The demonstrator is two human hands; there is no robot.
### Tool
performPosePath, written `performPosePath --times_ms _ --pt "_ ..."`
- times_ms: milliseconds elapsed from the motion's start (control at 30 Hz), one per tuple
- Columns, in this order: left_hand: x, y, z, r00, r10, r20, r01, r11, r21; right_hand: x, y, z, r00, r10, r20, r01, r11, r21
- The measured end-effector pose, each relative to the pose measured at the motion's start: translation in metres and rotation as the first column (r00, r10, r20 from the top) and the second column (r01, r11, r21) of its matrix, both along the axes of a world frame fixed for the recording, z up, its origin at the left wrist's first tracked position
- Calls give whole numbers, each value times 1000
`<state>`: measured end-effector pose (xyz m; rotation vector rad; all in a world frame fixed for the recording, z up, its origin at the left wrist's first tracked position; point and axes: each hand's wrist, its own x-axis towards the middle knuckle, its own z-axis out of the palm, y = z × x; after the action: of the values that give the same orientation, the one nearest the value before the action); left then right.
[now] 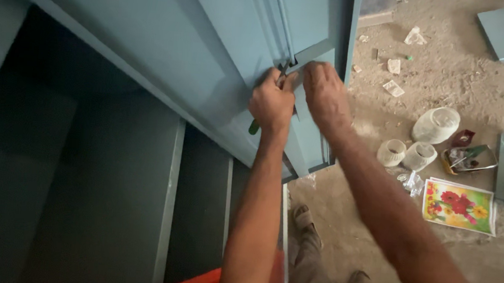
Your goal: The person uses a screwdriver to drive screws and secure a metal plate to the door of a painted metal cabinet, then picks small hardware parts from containers on the floor and fits a lock mechanism to the cabinet door, tightening it with a wrench.
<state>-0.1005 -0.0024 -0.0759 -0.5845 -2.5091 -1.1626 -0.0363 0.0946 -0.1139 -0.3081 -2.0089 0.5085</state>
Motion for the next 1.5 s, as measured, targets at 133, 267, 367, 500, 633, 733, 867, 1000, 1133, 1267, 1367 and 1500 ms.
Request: performPosePath --times_ms 133,267,367,500,633,733,867,1000,1133,1267,1367,1500 --pt "2 0 5 1000 7 -16 -7 1000 -15 7 -3 11 998 40 -54 -58 921 -385" --pt "4 -1 8 1000 -9 7 9 1000 -9 -2 -7 18 939 133 -316 -339 223 -914" --pt "4 -1 9 1000 4 -2 -4 1000 -15 -10 -4 24 900 114 -420 -424 11 -906" --pt "4 1 11 1000 14 4 -14 1000 0 -18 -3 34 906 82 -415 -401 -148 -904" --pt "7 2 14 997 54 47 -51 997 -49 -9 -8 31 985 70 -157 -170 509 -844" --pt "11 0 15 1000 2 26 -2 1000 -2 10 -9 25 997 28 -70 -65 781 -621" --pt "12 0 17 999 15 45 -13 999 -48 9 -2 29 968 139 -208 -249 438 -864" --pt "9 1 17 998 7 57 -5 999 -38 -5 0 34 909 174 -378 -382 -11 -924" --pt "8 1 15 997 -5 78 6 1000 -23 -12 3 36 889 111 -444 -418 -198 -887" --pt "8 3 13 998 7 57 -3 998 -59 -11 0 37 920 106 -378 -390 137 -911" --pt "9 2 14 998 3 62 1 998 -61 -5 -8 39 951 131 -279 -305 283 -909" --pt "10 0 15 997 -2 80 8 997 -81 1 -12 48 907 151 -393 -387 -71 -919"
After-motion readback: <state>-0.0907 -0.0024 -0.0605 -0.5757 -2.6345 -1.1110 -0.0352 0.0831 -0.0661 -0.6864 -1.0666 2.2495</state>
